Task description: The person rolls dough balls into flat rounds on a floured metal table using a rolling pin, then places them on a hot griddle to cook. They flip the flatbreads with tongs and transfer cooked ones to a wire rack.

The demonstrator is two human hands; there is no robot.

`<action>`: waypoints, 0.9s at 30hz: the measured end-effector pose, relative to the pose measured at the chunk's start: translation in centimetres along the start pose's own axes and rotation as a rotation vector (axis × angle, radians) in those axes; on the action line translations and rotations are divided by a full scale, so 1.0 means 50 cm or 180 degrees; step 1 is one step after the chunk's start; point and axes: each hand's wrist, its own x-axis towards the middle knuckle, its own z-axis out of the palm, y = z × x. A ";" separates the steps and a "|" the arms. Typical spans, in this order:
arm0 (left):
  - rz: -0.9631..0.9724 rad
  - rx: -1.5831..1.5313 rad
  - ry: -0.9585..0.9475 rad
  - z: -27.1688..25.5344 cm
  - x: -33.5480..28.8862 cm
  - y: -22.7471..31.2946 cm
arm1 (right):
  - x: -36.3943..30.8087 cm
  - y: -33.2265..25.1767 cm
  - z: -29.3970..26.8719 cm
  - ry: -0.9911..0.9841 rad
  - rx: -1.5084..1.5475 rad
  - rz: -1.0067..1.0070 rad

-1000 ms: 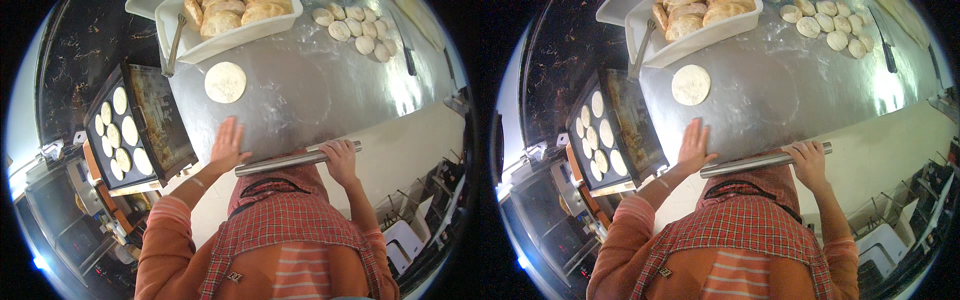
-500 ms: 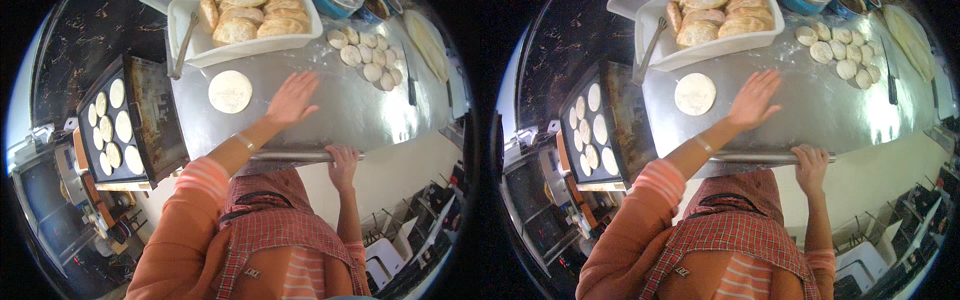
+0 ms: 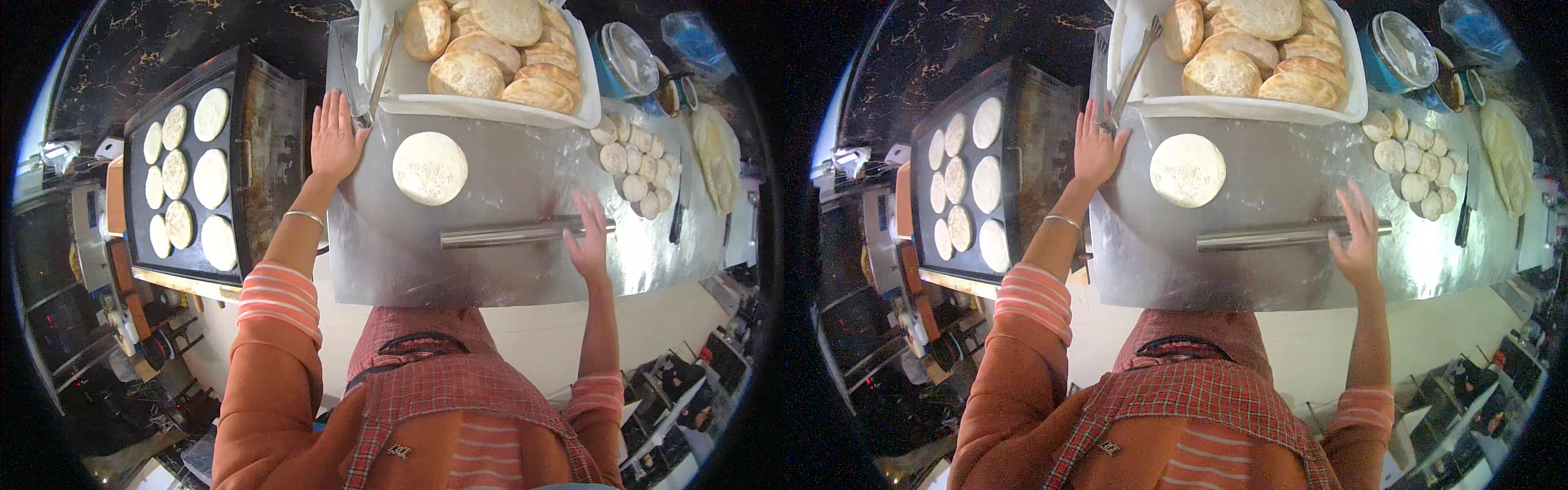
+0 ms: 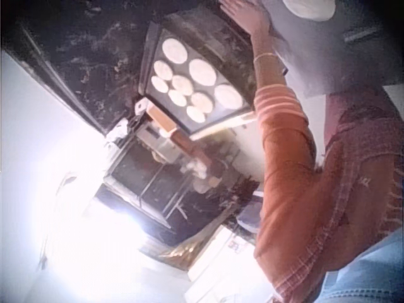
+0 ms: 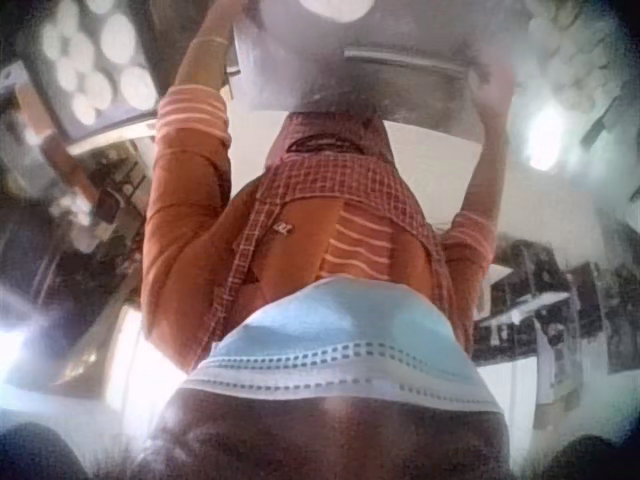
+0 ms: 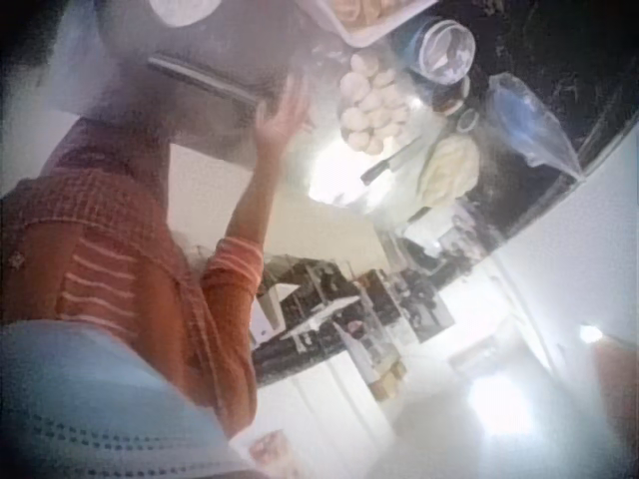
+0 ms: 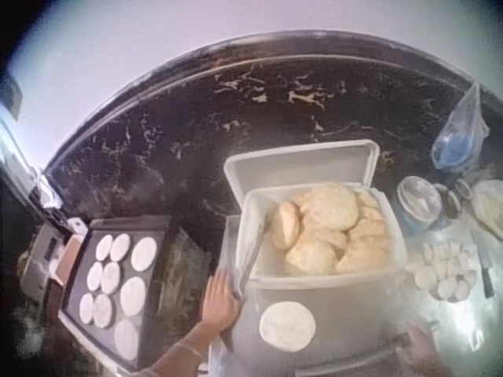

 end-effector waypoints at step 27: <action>0.1782 -0.1586 -0.1089 0.047 0.173 0.290 | 0.388 -0.089 -0.055 0.1671 -0.0422 -0.0886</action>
